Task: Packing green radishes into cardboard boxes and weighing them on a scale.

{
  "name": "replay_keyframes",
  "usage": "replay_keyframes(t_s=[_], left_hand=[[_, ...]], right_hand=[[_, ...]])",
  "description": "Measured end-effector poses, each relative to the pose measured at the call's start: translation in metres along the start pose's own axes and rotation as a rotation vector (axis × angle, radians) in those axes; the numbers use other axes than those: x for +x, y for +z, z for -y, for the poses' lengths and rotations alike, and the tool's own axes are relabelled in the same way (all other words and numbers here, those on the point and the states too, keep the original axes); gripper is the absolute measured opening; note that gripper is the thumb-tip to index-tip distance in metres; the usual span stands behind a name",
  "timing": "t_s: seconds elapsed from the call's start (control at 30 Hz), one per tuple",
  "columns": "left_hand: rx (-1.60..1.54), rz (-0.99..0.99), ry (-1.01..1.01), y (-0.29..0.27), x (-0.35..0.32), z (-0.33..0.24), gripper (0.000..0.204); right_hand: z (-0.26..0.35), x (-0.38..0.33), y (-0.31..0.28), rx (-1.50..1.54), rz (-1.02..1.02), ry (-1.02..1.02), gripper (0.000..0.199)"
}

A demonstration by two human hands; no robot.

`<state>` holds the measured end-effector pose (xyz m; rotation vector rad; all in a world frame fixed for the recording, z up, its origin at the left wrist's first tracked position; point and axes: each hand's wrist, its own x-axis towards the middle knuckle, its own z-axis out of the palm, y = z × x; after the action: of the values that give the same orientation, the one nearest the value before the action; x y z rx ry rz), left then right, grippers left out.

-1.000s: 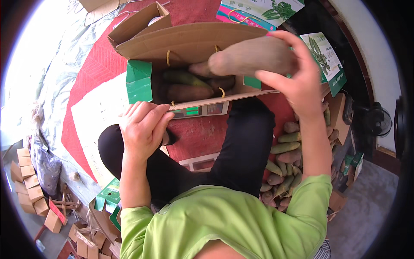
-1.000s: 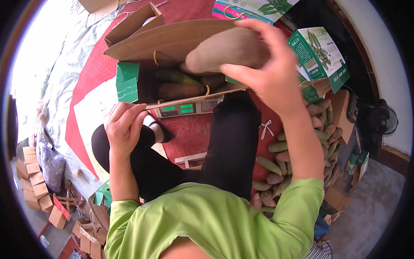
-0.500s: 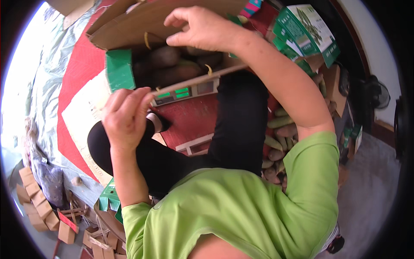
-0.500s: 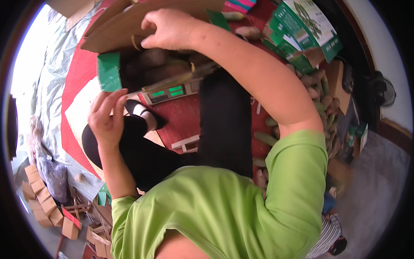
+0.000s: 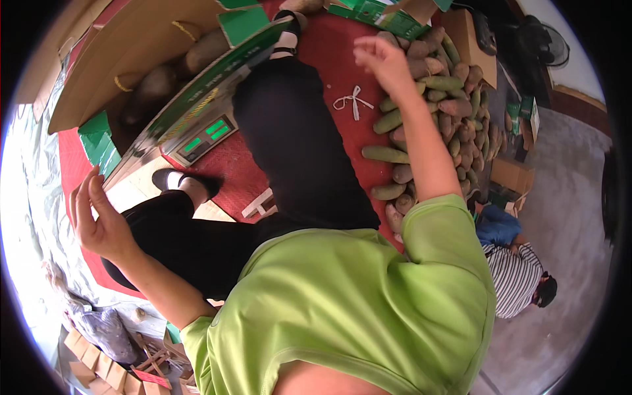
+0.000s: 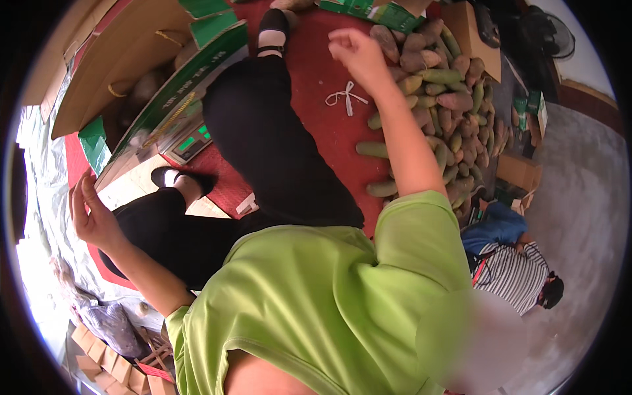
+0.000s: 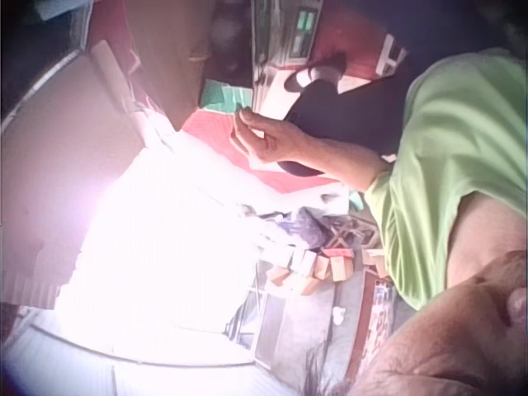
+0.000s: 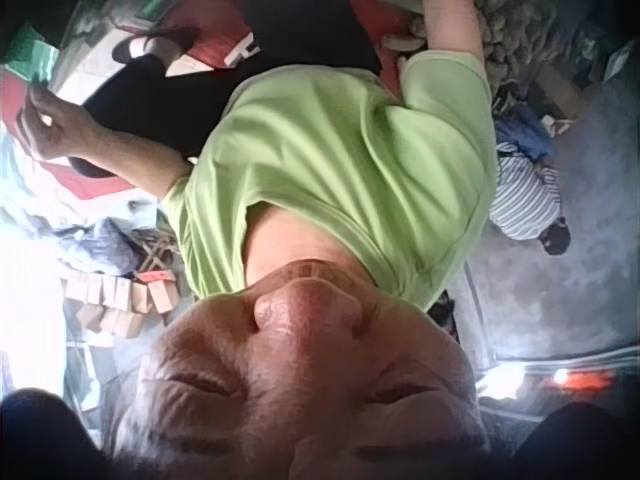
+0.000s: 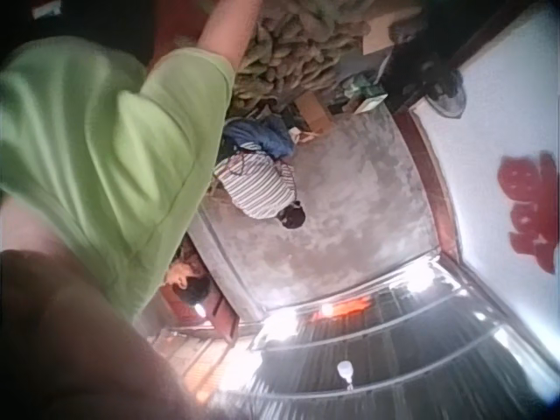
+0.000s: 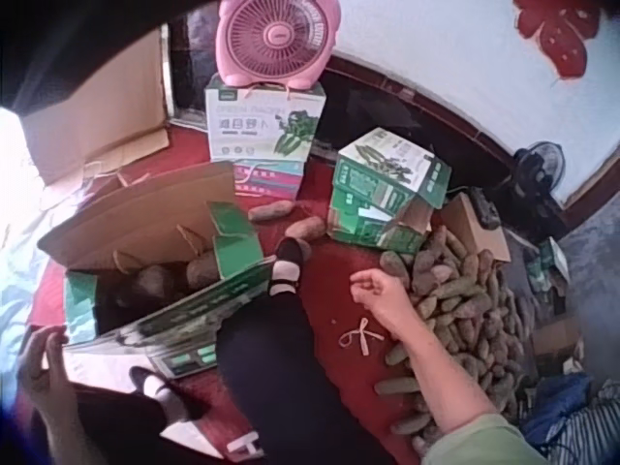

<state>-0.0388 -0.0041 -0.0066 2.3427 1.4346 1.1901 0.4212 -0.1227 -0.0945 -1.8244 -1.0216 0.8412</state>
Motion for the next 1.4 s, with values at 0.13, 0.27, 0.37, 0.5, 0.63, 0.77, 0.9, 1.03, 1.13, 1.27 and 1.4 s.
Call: replay_keyframes(t_s=[0.13,0.27,0.37,0.5,0.63,0.77,0.9,1.03,1.13,1.27,1.4], left_hand=[[0.016,-0.057,-0.034,0.005,0.000,0.011,0.014],[0.053,-0.110,-0.089,0.005,0.004,0.012,0.019],[0.066,-0.147,-0.147,0.006,0.006,0.010,0.021],[0.086,-0.187,-0.176,0.012,0.007,0.010,0.023],[0.099,-0.204,-0.239,0.012,0.007,0.010,0.026],[0.087,-0.211,-0.256,0.016,0.008,0.011,0.027],[0.108,-0.202,-0.247,0.021,0.009,0.007,0.027],[0.109,-0.177,-0.203,0.025,0.012,0.011,0.028],[0.094,-0.188,-0.223,0.025,0.011,0.008,0.028],[0.102,-0.202,-0.265,0.026,0.011,0.002,0.029],[0.107,-0.180,-0.257,0.030,0.014,-0.002,0.029]], right_hand=[[-0.156,-0.060,-0.018,-0.229,-0.081,0.189,0.028],[-0.210,-0.127,-0.014,-0.200,-0.077,0.649,0.037],[-0.225,-0.163,-0.011,-0.119,-0.100,1.057,0.064],[-0.252,-0.192,-0.007,0.017,-0.133,1.243,0.078],[-0.266,-0.193,0.001,0.111,-0.150,1.306,0.083],[-0.284,-0.189,0.002,0.208,-0.168,1.318,0.085],[-0.302,-0.187,0.007,0.318,-0.319,1.336,0.081],[-0.310,-0.188,0.015,0.361,-0.485,1.263,0.072],[-0.286,-0.176,0.042,0.432,-0.495,1.211,0.068],[-0.220,-0.160,0.078,0.653,-0.223,1.114,0.065],[-0.231,-0.154,0.079,0.359,-0.068,0.741,0.070]])
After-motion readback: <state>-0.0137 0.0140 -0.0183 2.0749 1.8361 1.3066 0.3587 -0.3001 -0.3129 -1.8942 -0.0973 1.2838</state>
